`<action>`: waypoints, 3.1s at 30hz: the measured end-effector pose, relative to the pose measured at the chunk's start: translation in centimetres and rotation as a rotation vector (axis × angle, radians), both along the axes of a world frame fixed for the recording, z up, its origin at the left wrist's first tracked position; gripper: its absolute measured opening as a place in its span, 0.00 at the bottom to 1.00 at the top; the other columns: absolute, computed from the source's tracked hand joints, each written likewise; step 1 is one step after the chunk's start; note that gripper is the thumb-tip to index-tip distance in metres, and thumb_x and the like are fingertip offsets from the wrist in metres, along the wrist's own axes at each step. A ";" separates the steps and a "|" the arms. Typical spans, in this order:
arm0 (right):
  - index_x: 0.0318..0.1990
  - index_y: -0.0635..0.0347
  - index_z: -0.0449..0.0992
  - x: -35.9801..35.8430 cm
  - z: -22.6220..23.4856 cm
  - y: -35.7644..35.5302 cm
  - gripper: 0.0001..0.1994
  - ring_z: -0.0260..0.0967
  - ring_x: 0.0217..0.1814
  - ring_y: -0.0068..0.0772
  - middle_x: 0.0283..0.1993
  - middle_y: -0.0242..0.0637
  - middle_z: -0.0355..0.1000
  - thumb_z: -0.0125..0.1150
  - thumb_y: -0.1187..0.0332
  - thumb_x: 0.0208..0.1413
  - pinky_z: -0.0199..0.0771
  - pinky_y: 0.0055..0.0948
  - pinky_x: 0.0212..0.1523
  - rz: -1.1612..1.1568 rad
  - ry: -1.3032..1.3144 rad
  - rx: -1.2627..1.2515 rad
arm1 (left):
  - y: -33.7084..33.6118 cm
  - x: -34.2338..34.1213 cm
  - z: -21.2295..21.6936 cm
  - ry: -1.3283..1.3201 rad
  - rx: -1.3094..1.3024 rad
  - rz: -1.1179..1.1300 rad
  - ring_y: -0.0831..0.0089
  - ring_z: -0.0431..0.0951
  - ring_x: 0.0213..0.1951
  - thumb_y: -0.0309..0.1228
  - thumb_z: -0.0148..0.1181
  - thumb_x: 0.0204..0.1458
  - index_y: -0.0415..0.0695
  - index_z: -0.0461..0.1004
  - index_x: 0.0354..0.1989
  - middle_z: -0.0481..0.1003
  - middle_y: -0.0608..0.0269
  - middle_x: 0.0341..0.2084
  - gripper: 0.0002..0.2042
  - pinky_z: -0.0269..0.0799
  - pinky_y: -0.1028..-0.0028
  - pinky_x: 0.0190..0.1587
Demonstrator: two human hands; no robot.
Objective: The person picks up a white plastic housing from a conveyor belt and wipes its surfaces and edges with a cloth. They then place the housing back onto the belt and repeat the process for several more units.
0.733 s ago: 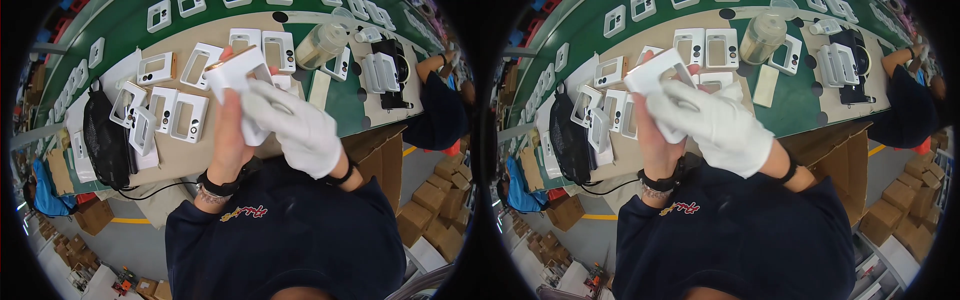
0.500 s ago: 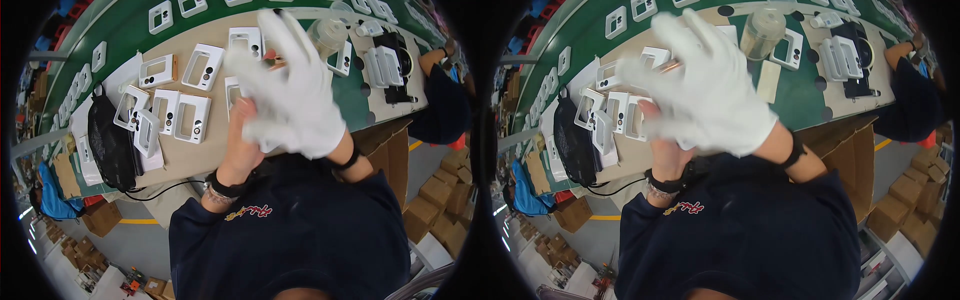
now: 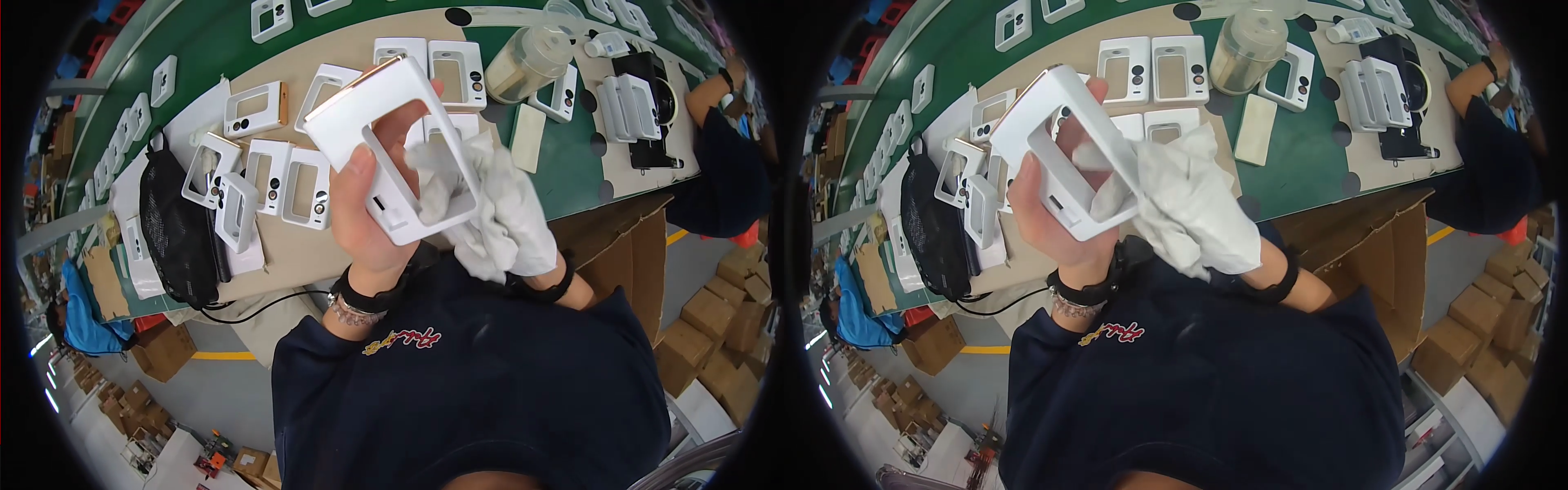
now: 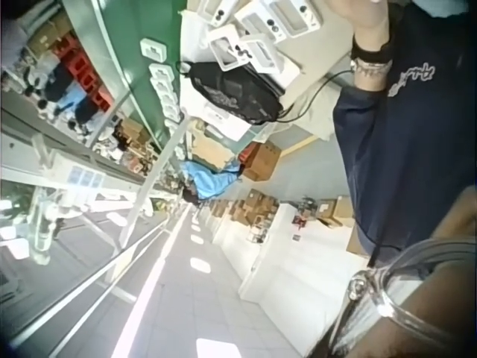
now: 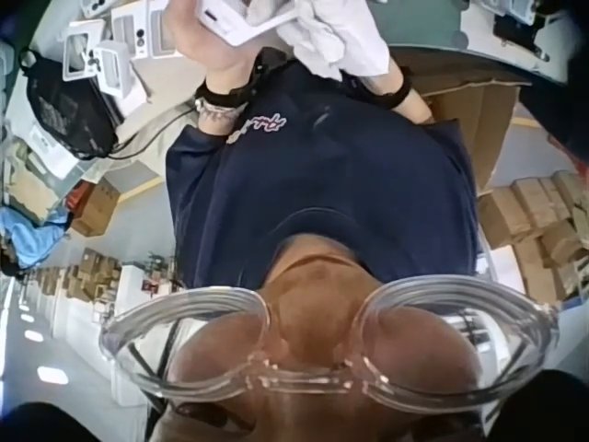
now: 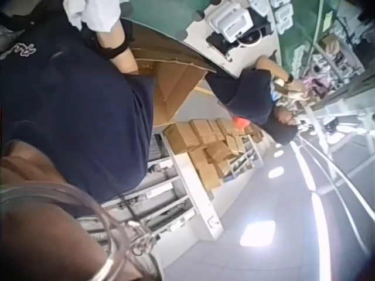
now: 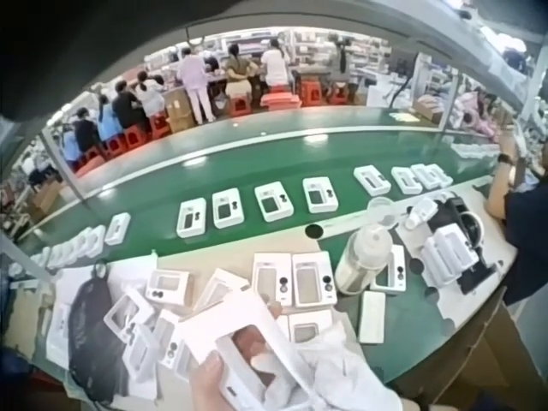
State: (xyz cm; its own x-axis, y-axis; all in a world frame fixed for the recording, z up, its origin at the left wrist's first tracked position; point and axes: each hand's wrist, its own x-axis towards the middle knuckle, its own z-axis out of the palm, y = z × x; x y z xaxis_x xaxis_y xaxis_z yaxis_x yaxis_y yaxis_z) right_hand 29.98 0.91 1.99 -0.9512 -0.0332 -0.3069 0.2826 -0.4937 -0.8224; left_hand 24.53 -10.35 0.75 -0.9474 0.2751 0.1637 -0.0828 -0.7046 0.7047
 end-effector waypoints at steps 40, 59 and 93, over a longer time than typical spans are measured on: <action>0.32 0.70 0.72 0.0 9.8 10.2 0.13 0.63 0.16 0.24 0.22 0.41 0.69 0.57 0.76 0.34 0.59 0.19 0.16 0.054 0.940 1.726 | 4.9 -32.2 -7.5 0.703 -1.997 0.218 0.55 0.74 0.31 0.36 0.52 0.37 0.35 0.67 0.32 0.72 0.44 0.24 0.16 0.69 0.65 0.37; 0.48 0.61 0.66 -1.9 5.6 2.6 0.17 0.64 0.27 0.19 0.41 0.31 0.67 0.52 0.71 0.49 0.66 0.17 0.27 -0.145 0.090 0.282 | 0.6 -0.6 6.0 -0.025 -0.425 -0.241 0.85 0.58 0.12 0.16 0.46 0.41 0.46 0.56 0.47 0.66 0.68 0.17 0.22 0.49 0.85 0.14; 0.51 0.64 0.60 -1.9 2.1 0.1 0.22 0.65 0.34 0.31 0.35 0.41 0.67 0.49 0.69 0.45 0.64 0.21 0.36 -0.110 0.566 0.803 | 0.4 0.4 0.7 -0.410 -0.191 -0.100 0.84 0.59 0.14 0.20 0.38 0.44 0.45 0.58 0.46 0.64 0.66 0.25 0.17 0.54 0.84 0.14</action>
